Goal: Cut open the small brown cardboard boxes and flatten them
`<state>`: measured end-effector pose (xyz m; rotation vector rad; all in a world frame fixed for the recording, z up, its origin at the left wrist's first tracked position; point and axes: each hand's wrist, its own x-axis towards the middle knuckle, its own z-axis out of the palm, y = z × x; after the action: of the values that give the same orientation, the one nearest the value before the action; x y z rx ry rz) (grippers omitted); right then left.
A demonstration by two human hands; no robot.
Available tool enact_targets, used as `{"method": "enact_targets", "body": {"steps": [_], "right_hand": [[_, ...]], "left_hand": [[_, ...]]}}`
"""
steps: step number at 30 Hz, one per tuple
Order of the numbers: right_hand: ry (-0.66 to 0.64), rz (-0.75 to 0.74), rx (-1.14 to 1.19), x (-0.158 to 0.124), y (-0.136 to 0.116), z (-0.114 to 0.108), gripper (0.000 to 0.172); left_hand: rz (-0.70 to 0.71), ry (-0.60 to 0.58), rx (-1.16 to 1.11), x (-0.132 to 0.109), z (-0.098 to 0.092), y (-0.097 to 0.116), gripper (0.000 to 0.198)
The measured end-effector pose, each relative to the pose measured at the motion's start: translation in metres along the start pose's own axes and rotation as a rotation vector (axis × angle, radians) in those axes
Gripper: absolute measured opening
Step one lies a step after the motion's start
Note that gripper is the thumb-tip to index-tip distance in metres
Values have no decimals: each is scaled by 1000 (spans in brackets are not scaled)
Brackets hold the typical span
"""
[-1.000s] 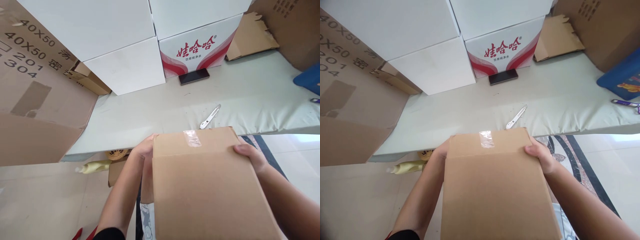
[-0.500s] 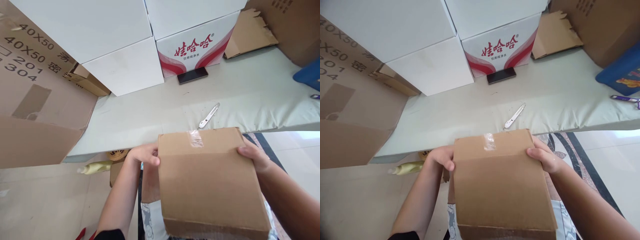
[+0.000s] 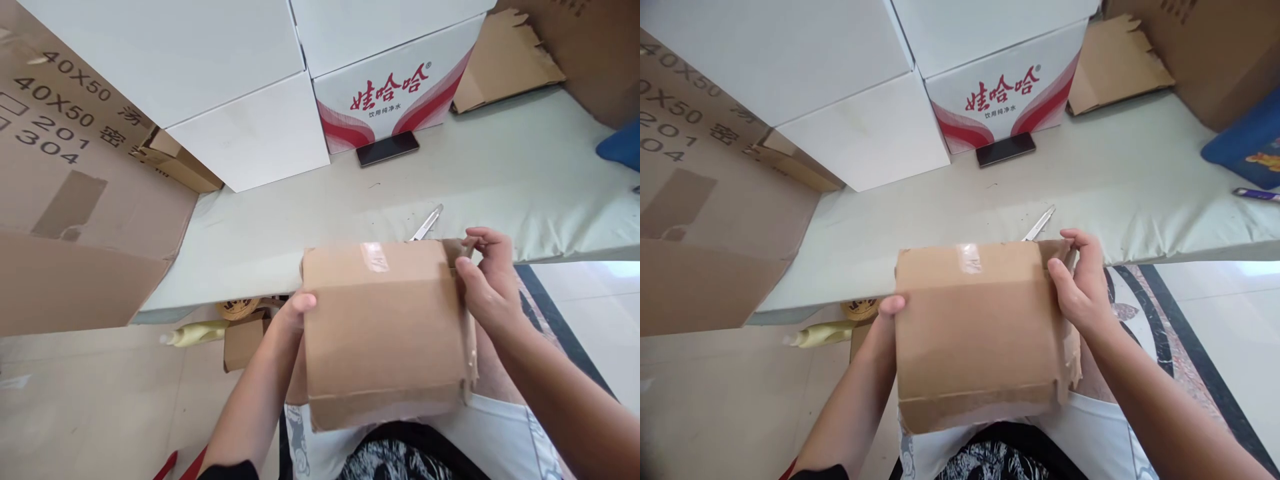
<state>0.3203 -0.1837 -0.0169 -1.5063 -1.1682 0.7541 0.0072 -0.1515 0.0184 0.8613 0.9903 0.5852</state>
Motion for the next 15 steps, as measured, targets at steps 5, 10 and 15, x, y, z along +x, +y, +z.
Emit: {"method": "enact_targets", "body": {"steps": [5,10,15], "right_hand": [[21,-18,97,-5,7,-4,44],[-145,224,243,-11,-1,-14,50],[-342,589,295,-12,-9,-17,64]], "left_hand": [[34,249,-315,5,-2,6,66],[211,316,-307,8,-16,3,68],[207,348,-278,9,-25,-1,64]]}}
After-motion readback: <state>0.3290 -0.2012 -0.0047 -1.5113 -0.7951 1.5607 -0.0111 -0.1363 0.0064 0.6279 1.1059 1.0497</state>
